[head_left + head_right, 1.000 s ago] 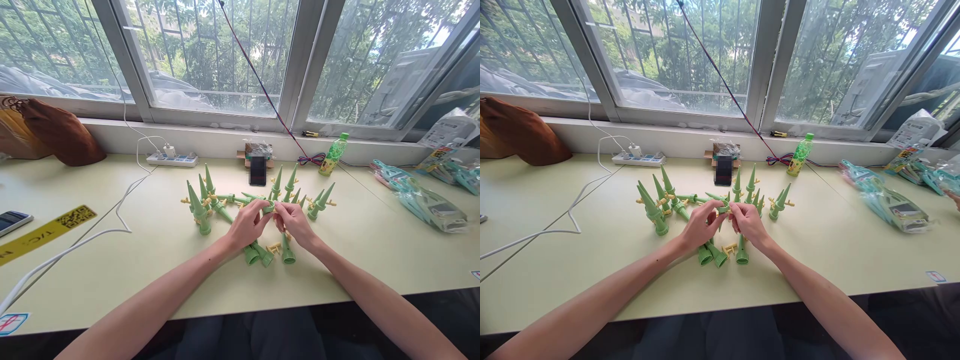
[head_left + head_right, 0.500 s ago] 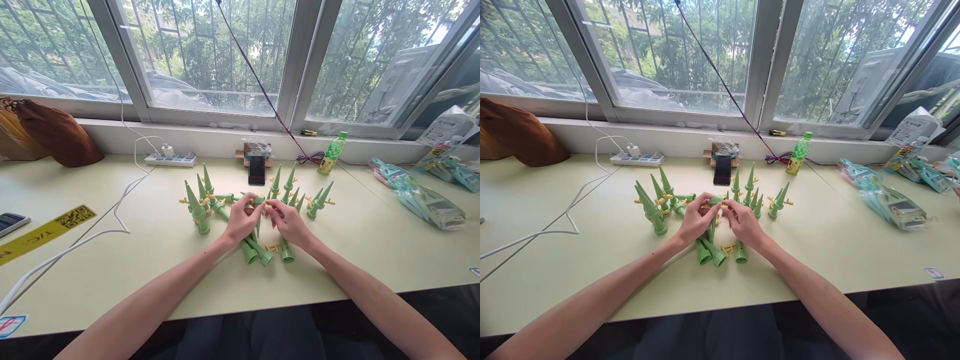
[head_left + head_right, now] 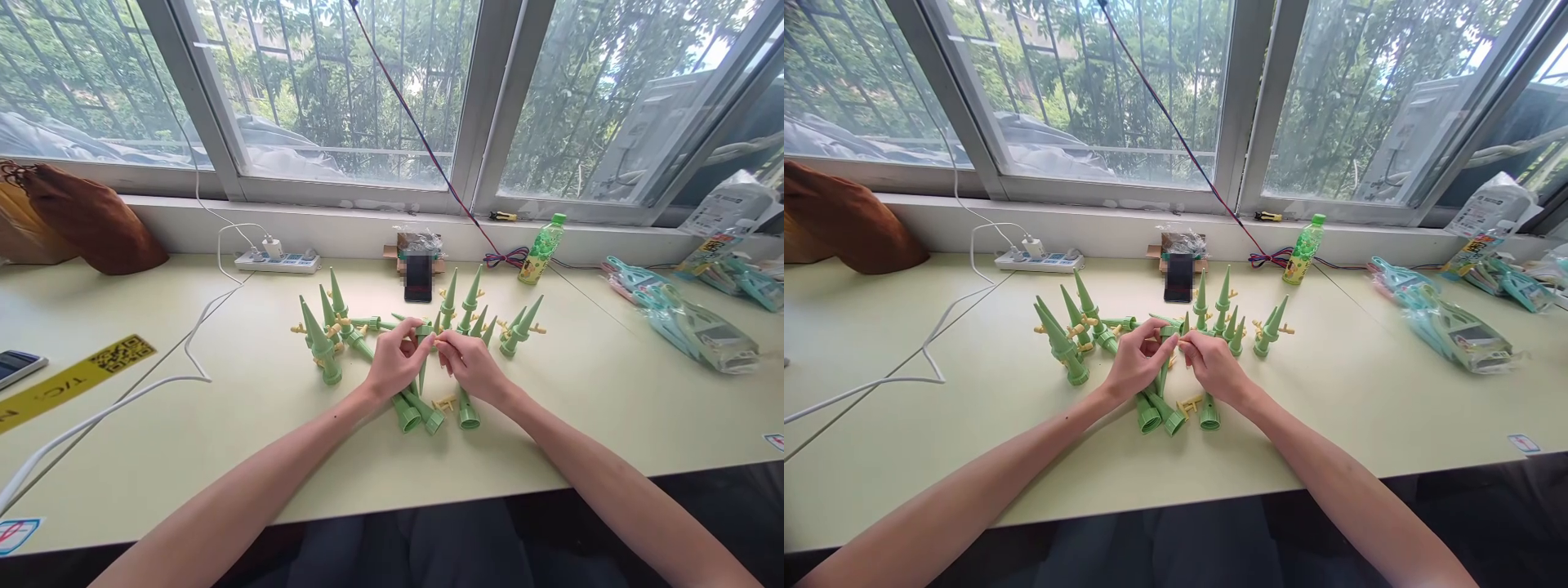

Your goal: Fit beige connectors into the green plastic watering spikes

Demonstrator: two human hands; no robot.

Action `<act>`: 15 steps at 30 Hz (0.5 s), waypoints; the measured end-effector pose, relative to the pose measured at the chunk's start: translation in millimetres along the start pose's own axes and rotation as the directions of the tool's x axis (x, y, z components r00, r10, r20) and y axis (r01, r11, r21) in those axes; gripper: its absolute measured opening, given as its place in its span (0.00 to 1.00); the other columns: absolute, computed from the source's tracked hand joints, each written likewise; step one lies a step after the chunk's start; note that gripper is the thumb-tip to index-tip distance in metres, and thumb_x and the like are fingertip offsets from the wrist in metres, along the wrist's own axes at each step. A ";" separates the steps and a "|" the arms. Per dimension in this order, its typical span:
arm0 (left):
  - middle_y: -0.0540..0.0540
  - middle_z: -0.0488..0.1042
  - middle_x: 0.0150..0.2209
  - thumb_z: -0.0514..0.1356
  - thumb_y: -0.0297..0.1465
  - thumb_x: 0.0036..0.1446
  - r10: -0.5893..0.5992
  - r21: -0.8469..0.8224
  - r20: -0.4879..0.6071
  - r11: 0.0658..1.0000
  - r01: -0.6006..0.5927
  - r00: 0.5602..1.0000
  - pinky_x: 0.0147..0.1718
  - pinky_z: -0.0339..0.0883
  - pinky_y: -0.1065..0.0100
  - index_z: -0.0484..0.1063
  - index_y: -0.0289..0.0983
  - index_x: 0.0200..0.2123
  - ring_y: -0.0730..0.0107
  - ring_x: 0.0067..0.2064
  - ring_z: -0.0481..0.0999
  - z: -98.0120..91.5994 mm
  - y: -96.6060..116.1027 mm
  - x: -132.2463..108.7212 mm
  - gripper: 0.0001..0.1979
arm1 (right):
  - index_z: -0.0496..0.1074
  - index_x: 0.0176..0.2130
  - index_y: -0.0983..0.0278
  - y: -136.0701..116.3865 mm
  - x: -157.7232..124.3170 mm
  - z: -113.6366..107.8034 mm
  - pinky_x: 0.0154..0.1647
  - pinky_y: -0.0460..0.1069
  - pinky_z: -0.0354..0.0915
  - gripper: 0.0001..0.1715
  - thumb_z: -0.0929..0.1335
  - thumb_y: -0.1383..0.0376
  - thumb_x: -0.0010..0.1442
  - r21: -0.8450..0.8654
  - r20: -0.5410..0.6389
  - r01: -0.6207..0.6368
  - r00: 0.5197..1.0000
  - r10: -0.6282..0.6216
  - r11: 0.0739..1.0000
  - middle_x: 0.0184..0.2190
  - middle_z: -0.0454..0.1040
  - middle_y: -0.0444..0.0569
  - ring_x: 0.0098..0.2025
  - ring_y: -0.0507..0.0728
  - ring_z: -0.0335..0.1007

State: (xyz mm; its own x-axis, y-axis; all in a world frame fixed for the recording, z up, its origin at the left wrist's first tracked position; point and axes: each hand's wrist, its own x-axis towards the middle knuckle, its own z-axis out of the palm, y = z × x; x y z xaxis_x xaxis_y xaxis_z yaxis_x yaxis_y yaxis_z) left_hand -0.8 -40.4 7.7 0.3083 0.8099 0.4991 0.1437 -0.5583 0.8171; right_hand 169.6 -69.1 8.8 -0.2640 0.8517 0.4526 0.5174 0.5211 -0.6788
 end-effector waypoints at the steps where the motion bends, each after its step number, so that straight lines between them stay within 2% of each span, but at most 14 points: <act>1: 0.55 0.59 0.23 0.61 0.39 0.59 0.018 0.016 0.000 1.000 -0.018 1.000 0.16 0.50 0.77 0.68 0.37 0.41 0.82 0.19 0.58 0.0 0.0 0.0 0.13 | 0.61 0.27 0.62 -0.9 -0.3 0.0 0.28 0.47 0.58 0.20 0.57 0.59 0.71 0.007 0.006 -0.008 1.000 0.008 1.000 0.21 0.64 0.42 0.22 0.50 0.58; 4: 0.54 0.63 0.24 0.60 0.39 0.60 0.069 0.060 0.004 0.996 -0.069 0.998 0.17 0.55 0.77 0.68 0.37 0.41 0.80 0.20 0.63 0.1 -0.4 0.1 0.12 | 0.58 0.25 0.61 -3.2 -1.3 0.7 0.26 0.47 0.58 0.23 0.56 0.56 0.71 0.075 0.032 -0.064 0.998 0.062 0.995 0.18 0.64 0.41 0.20 0.50 0.58; 7: 0.53 0.66 0.24 0.59 0.39 0.61 0.099 0.063 0.015 0.993 -0.100 0.995 0.18 0.60 0.76 0.67 0.37 0.42 0.79 0.21 0.66 0.7 -0.5 0.2 0.12 | 0.62 0.27 0.62 -3.6 -1.8 1.5 0.23 0.46 0.58 0.24 0.57 0.51 0.69 0.216 0.068 -0.154 0.988 0.142 0.964 0.16 0.63 0.40 0.18 0.50 0.59; 10: 0.52 0.69 0.26 0.58 0.38 0.61 0.115 0.080 0.020 0.990 -0.116 0.993 0.19 0.61 0.76 0.67 0.37 0.42 0.78 0.21 0.67 1.5 -0.2 0.3 0.11 | 0.64 0.29 0.63 -3.0 -0.9 1.3 0.19 0.46 0.57 0.25 0.59 0.48 0.68 0.376 0.128 -0.230 0.972 0.196 0.897 0.15 0.60 0.38 0.15 0.49 0.58; 15: 0.48 0.73 0.33 0.57 0.35 0.62 0.188 0.117 0.029 0.975 -0.190 0.982 0.19 0.59 0.76 0.68 0.37 0.42 0.80 0.21 0.66 2.5 -0.9 0.6 0.08 | 0.64 0.27 0.64 -4.9 1.2 -0.7 0.16 0.44 0.50 0.26 0.61 0.48 0.66 0.572 0.210 -0.324 0.946 0.247 0.754 0.14 0.54 0.35 0.14 0.47 0.55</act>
State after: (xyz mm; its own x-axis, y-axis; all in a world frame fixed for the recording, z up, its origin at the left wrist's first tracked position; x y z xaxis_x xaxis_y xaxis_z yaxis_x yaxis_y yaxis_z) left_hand 1.6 -39.8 6.5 0.3570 0.6849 0.6352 0.1916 -0.7192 0.6678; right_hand 167.4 -70.7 13.1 -0.2933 0.9459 0.1391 0.0102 0.1485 -0.9889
